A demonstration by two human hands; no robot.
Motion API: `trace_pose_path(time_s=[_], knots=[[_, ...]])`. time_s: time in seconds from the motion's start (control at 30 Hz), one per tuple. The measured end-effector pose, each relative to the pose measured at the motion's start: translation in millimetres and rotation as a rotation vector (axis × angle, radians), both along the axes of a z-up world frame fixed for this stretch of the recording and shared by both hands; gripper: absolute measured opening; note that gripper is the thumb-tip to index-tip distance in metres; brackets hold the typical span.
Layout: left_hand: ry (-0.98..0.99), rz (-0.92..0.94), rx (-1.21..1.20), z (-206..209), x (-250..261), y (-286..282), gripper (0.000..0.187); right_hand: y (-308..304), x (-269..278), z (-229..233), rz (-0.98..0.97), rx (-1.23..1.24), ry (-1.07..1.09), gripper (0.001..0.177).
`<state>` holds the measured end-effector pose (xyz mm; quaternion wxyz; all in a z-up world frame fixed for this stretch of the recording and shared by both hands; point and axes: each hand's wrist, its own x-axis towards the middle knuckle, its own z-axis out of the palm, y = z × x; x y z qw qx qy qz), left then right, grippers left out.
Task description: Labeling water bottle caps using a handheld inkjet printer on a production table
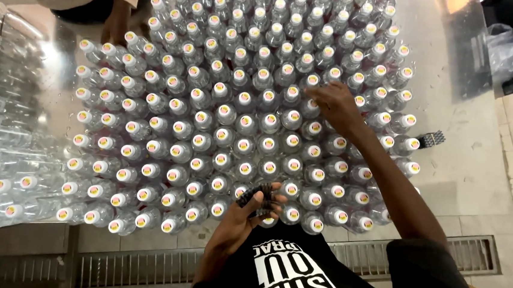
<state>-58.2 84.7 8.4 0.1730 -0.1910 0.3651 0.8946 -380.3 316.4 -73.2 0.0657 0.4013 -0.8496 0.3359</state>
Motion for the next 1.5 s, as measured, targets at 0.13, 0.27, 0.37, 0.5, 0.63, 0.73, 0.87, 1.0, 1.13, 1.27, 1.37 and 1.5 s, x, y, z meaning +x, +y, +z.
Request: trace_pose_path(time_s=[0.13, 0.27, 0.37, 0.5, 0.63, 0.73, 0.87, 1.0, 1.13, 1.27, 1.37, 1.5], knots=[[-0.046, 0.023, 0.002, 4.2, 3.8, -1.8, 0.066, 10.0, 2.0, -8.4, -0.007, 0.167, 0.059, 0.024], [-0.056, 0.017, -0.018, -5.7, 5.0, -0.5, 0.067, 17.0, 5.0, 4.4, 0.048, 0.213, 0.125, 0.016], [0.015, 0.000, 0.013, -10.2, 1.1, 2.0, 0.065, 15.2, 0.5, 8.9, 0.096, 0.212, 0.077, 0.015], [0.055, -0.028, 0.026, -9.6, 0.4, 7.0, 0.067, 16.2, 0.1, 7.7, 0.081, 0.292, -0.003, 0.012], [0.064, -0.013, 0.035, -11.3, 3.8, 5.2, 0.066, 5.4, 15.1, 38.3, 0.007, 0.418, -0.137, 0.012], [0.061, 0.018, 0.054, -20.0, 5.8, 2.6, 0.065, -2.7, 8.3, 28.5, 0.002, 0.426, -0.102, 0.003], [0.073, -0.009, 0.035, -12.7, 6.2, 2.4, 0.068, -2.9, 10.3, 36.6, 0.003, 0.505, -0.078, 0.018], [0.085, 0.001, 0.039, -13.4, 5.4, 0.4, 0.060, -3.5, 41.8, 65.4, 0.028, 0.342, -0.067, 0.026], [0.186, -0.056, -0.001, -23.8, 5.6, 3.2, 0.058, -19.2, 111.0, 79.0, 0.235, -0.051, -0.380, 0.039], [0.136, -0.046, 0.020, -21.8, 11.9, 12.1, 0.054, -38.1, 181.8, 86.9, 0.385, -0.148, -0.610, 0.043], [0.153, -0.083, 0.065, -37.3, 12.6, 14.1, 0.050, -35.3, 189.4, 100.5, 0.364, -0.163, -0.626, 0.028], [0.173, -0.146, 0.093, -28.6, 10.3, 13.8, 0.046, -27.5, 191.5, 106.4, 0.231, -0.288, -0.735, 0.032]])
